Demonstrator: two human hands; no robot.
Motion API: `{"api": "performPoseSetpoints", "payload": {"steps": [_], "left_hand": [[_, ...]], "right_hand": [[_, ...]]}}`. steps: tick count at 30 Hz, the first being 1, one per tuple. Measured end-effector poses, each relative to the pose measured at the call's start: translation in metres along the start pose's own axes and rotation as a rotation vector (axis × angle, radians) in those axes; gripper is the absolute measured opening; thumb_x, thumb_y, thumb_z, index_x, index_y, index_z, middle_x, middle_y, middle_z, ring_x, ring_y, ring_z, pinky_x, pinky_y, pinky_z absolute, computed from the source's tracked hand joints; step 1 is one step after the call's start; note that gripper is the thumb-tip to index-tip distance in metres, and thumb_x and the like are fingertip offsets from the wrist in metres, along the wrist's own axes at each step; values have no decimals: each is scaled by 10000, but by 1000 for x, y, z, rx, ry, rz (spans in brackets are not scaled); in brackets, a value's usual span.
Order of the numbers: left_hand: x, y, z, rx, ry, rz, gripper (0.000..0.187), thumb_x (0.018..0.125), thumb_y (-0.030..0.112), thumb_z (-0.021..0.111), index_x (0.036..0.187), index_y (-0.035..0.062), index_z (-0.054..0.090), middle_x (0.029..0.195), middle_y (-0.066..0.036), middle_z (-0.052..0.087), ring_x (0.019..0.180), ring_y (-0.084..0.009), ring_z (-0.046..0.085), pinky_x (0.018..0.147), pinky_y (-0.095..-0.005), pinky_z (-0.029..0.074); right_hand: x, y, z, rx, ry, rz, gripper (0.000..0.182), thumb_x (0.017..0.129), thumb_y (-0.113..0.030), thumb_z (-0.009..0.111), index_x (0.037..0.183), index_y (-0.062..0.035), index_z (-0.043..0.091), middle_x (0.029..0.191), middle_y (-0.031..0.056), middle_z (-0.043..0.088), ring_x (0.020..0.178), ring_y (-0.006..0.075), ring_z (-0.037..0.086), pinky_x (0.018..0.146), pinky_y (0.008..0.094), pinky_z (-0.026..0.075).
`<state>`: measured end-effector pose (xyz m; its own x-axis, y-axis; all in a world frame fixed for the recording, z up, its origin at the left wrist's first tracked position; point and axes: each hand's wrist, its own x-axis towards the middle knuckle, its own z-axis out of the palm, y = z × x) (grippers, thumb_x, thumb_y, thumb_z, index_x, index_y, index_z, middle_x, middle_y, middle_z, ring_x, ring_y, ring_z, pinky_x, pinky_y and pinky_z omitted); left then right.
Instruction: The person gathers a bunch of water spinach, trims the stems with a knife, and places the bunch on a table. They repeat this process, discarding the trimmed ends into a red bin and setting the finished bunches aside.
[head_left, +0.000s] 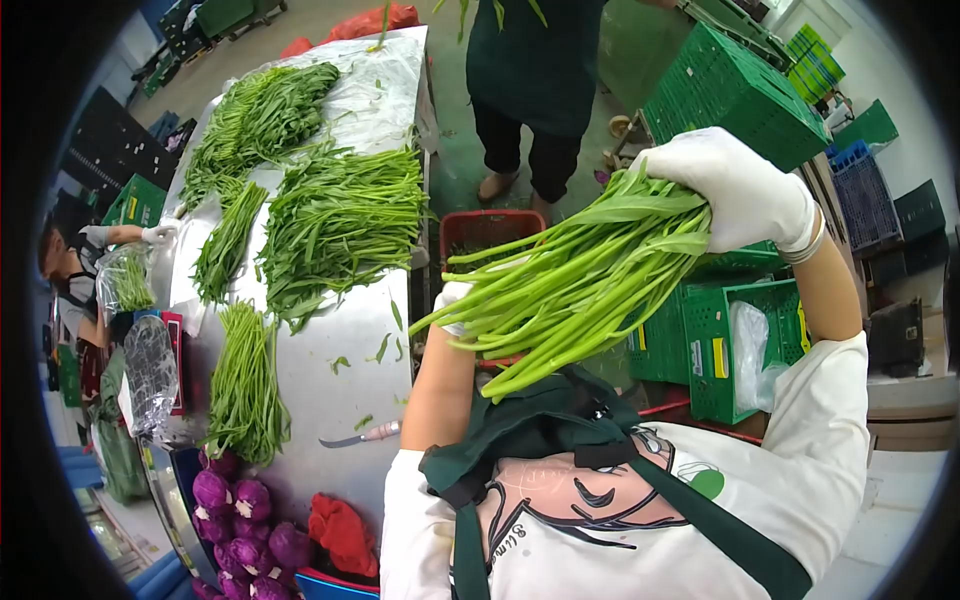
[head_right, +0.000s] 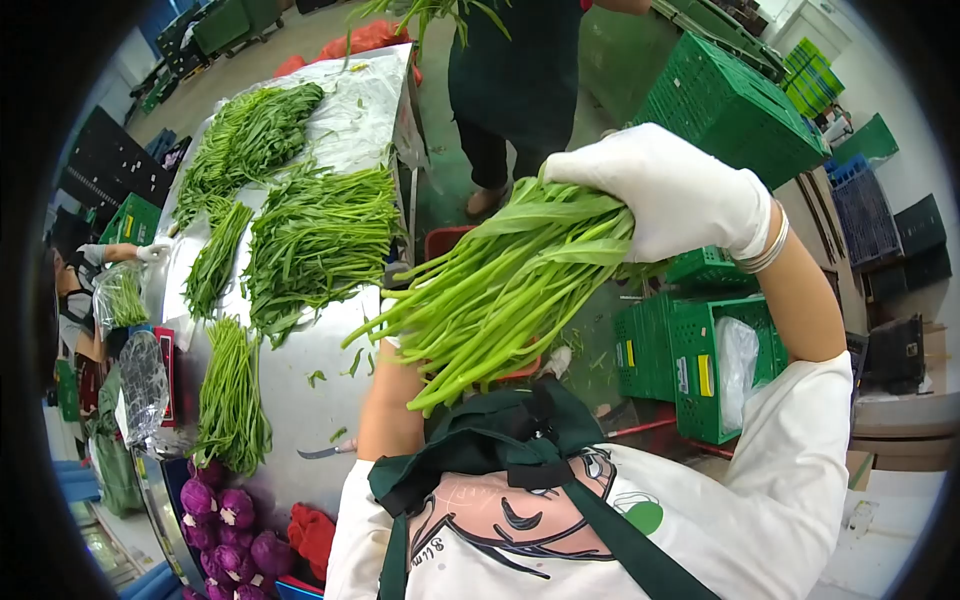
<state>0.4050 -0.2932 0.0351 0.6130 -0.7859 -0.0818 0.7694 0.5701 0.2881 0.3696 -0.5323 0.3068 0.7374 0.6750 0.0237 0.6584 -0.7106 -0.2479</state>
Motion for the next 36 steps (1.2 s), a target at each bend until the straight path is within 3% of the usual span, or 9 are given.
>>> {"api": "performPoseSetpoints", "payload": {"steps": [3, 10, 17, 20, 24, 28, 31, 33, 36], "left_hand": [[20, 4, 19, -2, -552, 67, 637, 849, 275, 613, 1347, -44, 378, 1367, -171, 437, 1228, -266, 472, 1047, -394, 385], [-3, -18, 54, -11, 338, -61, 424, 962, 266, 432, 1317, 35, 445, 1266, -157, 523, 1118, -278, 549, 932, -389, 498], [-25, -13, -34, 27, -284, -102, 460, 959, 280, 373, 1357, 49, 395, 1362, -124, 439, 1214, -216, 475, 1018, -354, 420], [-26, -19, -62, -573, 205, -296, 429, 971, 221, 339, 1346, 22, 398, 1321, -129, 481, 1187, -224, 499, 1040, -309, 396], [-46, -17, -56, 337, -28, -115, 521, 899, 217, 459, 1331, -62, 377, 1359, -245, 408, 1259, -367, 415, 1062, -510, 336], [-54, -26, -67, -264, -111, -85, 515, 837, 137, 528, 1298, -62, 419, 1195, -222, 550, 1088, -335, 560, 997, -527, 382], [-56, -23, -60, -317, -184, -140, 261, 842, 160, 522, 1040, 3, 586, 875, -82, 613, 765, -203, 587, 837, -427, 446], [-58, -13, -59, -125, 3, -163, 354, 872, 209, 441, 541, 182, 317, 569, 39, 326, 519, -135, 312, 577, -326, 326], [-64, -10, -85, 201, 99, -110, 324, 900, 190, 418, 586, 137, 359, 593, 3, 334, 583, -162, 382, 577, -303, 352]], "right_hand": [[1, 5, 1, 7, -8, 1, 330, 685, -172, 734, 916, -58, 529, 745, 145, 591, 714, 370, 573, 609, 377, 468], [2, 7, 4, 28, -7, -7, 320, 705, -180, 723, 946, -75, 539, 746, 137, 603, 710, 356, 585, 611, 372, 472], [-6, 2, 12, -61, -66, -49, 356, 659, -167, 717, 963, -87, 551, 753, 109, 592, 709, 340, 590, 612, 384, 473], [-5, -1, 16, -96, -131, -22, 366, 634, -170, 719, 942, -82, 543, 761, 102, 588, 718, 334, 588, 617, 387, 471], [-6, -2, 25, -119, -154, 1, 356, 618, -195, 737, 892, -85, 538, 747, 90, 575, 729, 321, 581, 620, 385, 464], [-8, -3, 24, -137, -157, -15, 335, 632, -149, 705, 905, -75, 527, 732, 108, 585, 702, 341, 590, 602, 401, 471], [-10, -6, 26, -144, -111, -43, 364, 595, -137, 718, 901, -72, 533, 734, 108, 585, 705, 337, 589, 608, 403, 470], [-13, -7, 16, -197, -59, -61, 374, 593, -133, 720, 917, -76, 540, 736, 106, 587, 705, 334, 591, 610, 401, 471], [-18, -5, -7, -282, -5, 27, 380, 619, -131, 715, 961, -96, 555, 733, 98, 589, 703, 323, 596, 624, 390, 476]]}}
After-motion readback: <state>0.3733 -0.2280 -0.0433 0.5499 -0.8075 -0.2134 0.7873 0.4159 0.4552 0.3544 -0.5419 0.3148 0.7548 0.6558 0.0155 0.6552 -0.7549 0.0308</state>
